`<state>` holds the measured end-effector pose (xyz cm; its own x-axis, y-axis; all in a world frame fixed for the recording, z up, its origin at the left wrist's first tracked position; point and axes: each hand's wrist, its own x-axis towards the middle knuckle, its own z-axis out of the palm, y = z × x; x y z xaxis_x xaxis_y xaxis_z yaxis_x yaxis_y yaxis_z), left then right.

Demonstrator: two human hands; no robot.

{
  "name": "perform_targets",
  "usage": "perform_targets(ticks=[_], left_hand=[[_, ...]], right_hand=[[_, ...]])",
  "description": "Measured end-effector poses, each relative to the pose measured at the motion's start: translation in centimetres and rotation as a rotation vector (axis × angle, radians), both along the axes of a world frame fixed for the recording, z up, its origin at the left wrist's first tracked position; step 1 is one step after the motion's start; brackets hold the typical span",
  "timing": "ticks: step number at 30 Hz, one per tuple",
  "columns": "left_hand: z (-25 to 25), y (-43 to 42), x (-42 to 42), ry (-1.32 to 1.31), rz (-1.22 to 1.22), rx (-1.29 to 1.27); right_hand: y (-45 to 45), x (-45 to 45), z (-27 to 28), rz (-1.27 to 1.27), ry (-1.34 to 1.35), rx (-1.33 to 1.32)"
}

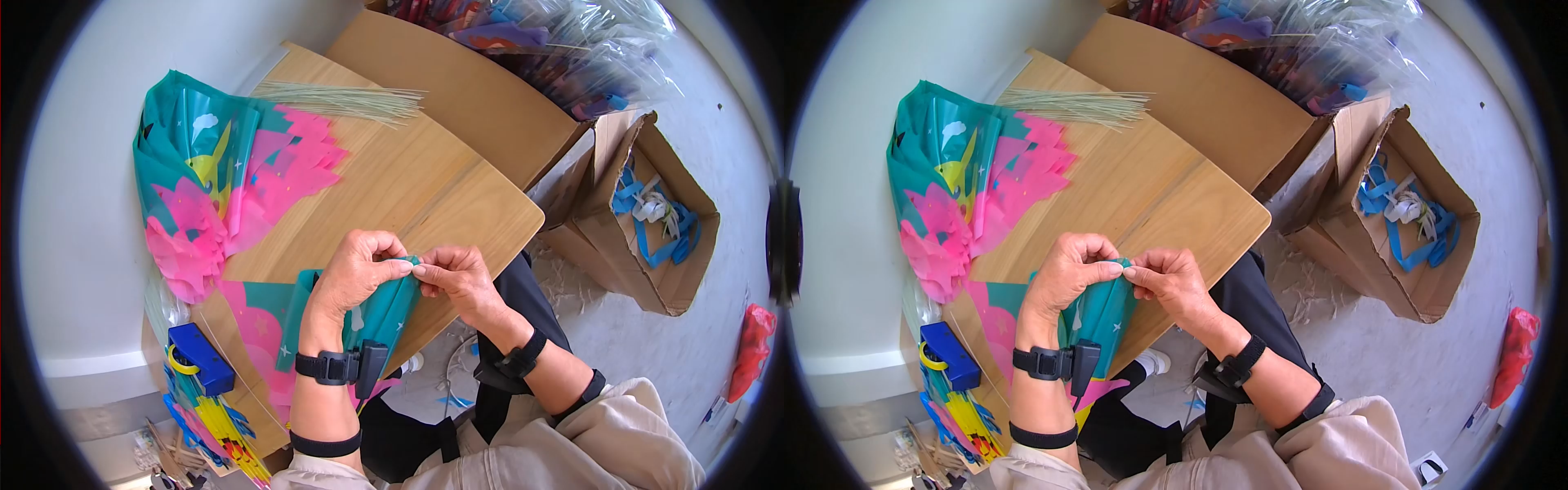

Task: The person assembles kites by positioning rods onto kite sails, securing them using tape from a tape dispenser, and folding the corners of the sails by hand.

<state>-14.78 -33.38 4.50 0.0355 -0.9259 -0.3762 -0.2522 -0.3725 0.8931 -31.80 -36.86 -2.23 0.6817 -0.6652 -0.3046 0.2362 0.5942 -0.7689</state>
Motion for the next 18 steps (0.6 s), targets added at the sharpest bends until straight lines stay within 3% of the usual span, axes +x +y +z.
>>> perform_targets(ticks=[7,10,13,16,18], left_hand=[[0.9,0.2,0.3,-0.001,0.003,0.022],[2.2,1.1,1.7,-0.095,-0.186,0.15],[3.3,2.3,2.4,-0.155,-0.18,0.171],[5.5,3.5,1.4,-0.176,-0.038,0.102],[6.2,4.4,0.1,-0.152,0.083,0.069]], right_hand=[[0.0,0.3,0.1,0.013,-0.071,-0.056],[-0.3,0.0,0.1,0.016,-0.092,-0.063],[-0.4,-0.1,0.1,0.027,-0.114,-0.074],[0.0,0.2,0.3,-0.017,-0.121,-0.074],[0.8,0.4,1.2,-0.235,0.104,-0.233]])
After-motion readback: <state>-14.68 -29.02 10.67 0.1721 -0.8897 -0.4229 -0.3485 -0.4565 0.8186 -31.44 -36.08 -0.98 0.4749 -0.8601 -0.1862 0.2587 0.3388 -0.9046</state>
